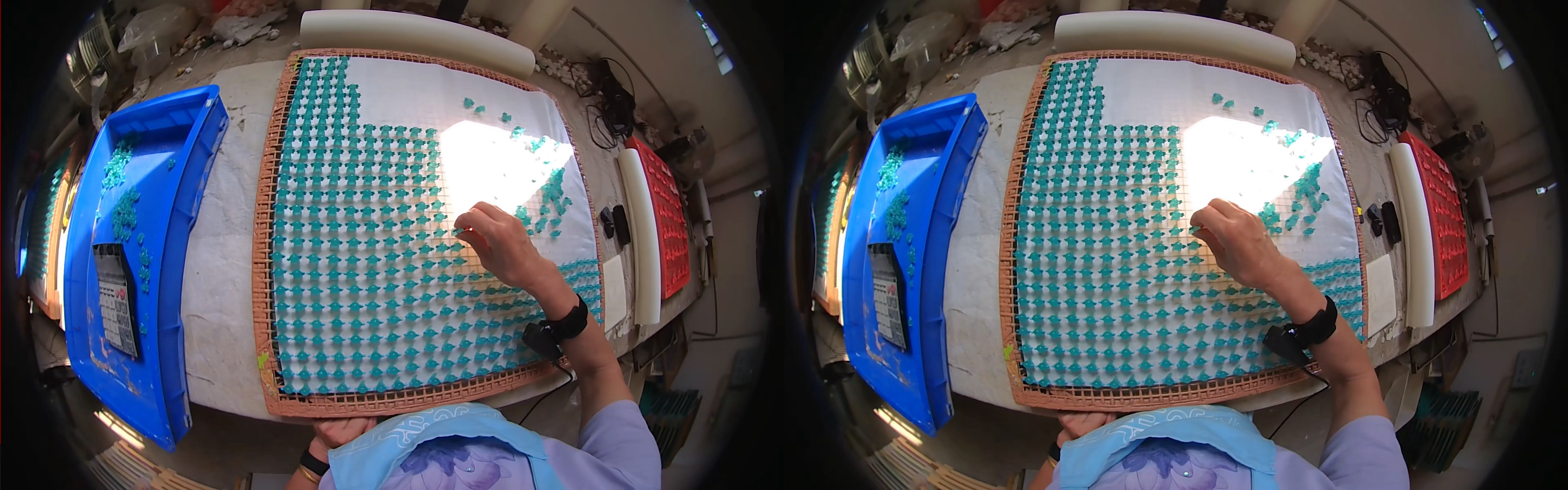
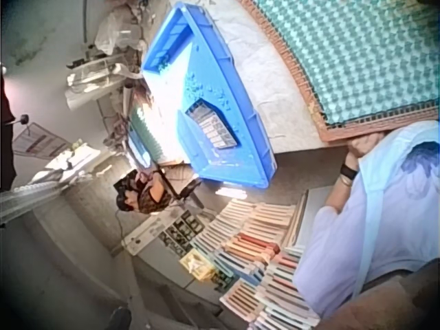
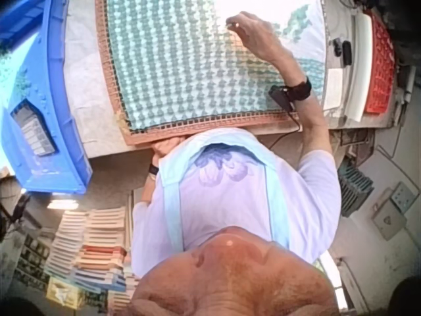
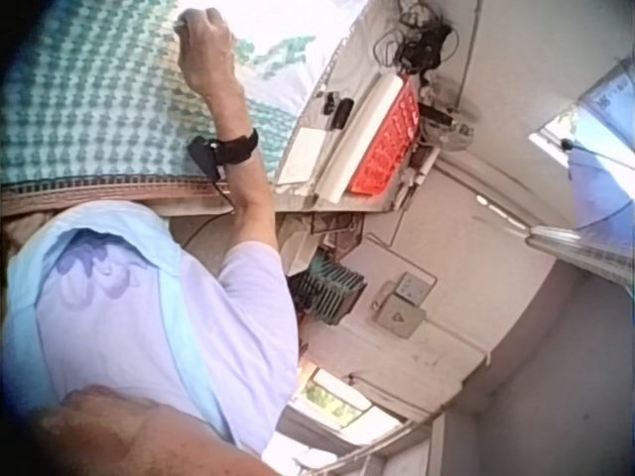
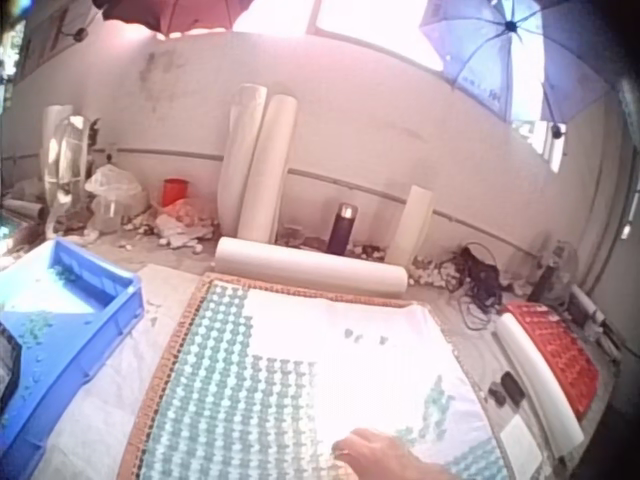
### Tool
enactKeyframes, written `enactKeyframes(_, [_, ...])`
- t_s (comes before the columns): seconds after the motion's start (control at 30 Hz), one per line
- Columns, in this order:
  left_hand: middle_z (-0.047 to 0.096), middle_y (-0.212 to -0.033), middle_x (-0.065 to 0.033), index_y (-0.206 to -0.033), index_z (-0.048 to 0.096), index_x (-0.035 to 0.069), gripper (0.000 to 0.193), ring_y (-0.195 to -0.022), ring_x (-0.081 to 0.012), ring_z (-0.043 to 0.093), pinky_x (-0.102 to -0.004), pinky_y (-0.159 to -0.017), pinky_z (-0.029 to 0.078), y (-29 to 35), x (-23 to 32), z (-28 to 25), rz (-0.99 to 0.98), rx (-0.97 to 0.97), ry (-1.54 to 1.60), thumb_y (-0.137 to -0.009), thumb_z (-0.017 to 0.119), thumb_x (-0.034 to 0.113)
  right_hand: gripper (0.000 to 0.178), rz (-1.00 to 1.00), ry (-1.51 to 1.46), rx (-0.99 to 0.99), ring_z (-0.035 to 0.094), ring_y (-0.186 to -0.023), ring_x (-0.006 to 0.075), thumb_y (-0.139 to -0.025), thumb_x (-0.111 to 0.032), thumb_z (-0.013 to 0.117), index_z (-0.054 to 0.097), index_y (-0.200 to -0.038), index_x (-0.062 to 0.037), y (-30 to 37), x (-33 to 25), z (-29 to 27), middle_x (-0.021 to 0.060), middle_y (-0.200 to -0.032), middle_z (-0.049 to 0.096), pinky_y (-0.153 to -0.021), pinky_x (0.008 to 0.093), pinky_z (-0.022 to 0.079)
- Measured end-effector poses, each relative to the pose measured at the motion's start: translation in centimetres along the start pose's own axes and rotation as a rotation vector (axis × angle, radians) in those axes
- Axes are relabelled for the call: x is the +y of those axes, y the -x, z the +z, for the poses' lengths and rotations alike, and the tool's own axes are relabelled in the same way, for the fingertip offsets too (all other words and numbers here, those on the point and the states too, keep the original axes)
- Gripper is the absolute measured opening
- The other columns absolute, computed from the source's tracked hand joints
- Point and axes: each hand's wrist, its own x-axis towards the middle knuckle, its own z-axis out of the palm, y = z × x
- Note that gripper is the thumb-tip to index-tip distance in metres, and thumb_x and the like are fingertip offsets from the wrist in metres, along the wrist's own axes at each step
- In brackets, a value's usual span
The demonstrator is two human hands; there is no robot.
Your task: Sorting and placing small green plastic components onto a grid template for assembly.
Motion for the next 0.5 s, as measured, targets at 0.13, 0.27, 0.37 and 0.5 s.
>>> enactKeyframes(0.13, [0.073, -0.077, -0.004, -0.084, 0.076, 0.01, 0.012, -0.068, -0.0191, 0.07, -0.0365, -0.07, 0.055, 1.0, -0.1, 0.4, -0.019, -0.02, 0.016, -0.078, 0.073, 0.02, 0.015, -0.048, 0.067, 0.013, 0.062, -0.084, 0.03, -0.088, -0.002, 0.067, 0.059, -0.101, -0.0037, -0.1, -0.1, 0.3, 0.0107, -0.092, 0.06, -0.073, 0.0413, 0.05])
enactKeyframes(0.27, [0.072, -0.077, -0.0041, -0.084, 0.076, 0.01, 0.012, -0.067, -0.0191, 0.069, -0.036, -0.069, 0.055, 1.3, -0.2, 0.5, -0.02, -0.041, 0.011, -0.079, 0.073, 0.02, 0.019, -0.091, 0.118, 0.044, 0.064, -0.077, 0.0266, -0.087, 0.001, 0.069, 0.061, -0.103, -0.0034, -0.1, -0.1, 0.3, 0.0101, -0.092, 0.061, -0.065, 0.0372, 0.051])
enactKeyframes(0.37, [0.072, -0.076, -0.0037, -0.083, 0.076, 0.01, 0.011, -0.067, -0.0185, 0.069, -0.0352, -0.069, 0.055, 0.5, -0.2, 0.2, -0.007, -0.016, 0.016, -0.079, 0.074, 0.02, 0.022, -0.004, -0.027, 0.004, 0.063, -0.084, 0.0294, -0.087, -0.001, 0.069, 0.06, -0.107, -0.0039, 0.2, -0.2, -0.3, 0.0109, -0.098, 0.06, -0.072, 0.0405, 0.051])
enactKeyframes(0.5, [0.072, -0.077, -0.0032, -0.083, 0.076, 0.011, 0.01, -0.067, -0.0176, 0.069, -0.0345, -0.069, 0.055, 0.4, -0.2, 0.2, 0.01, 0.005, 0.006, -0.079, 0.074, 0.02, 0.029, 0.026, -0.014, 0.091, 0.062, -0.083, 0.0271, -0.084, 0.003, 0.071, 0.061, -0.11, -0.0039, 0.8, 0.7, -1.1, 0.0107, -0.097, 0.06, -0.071, 0.0378, 0.051])
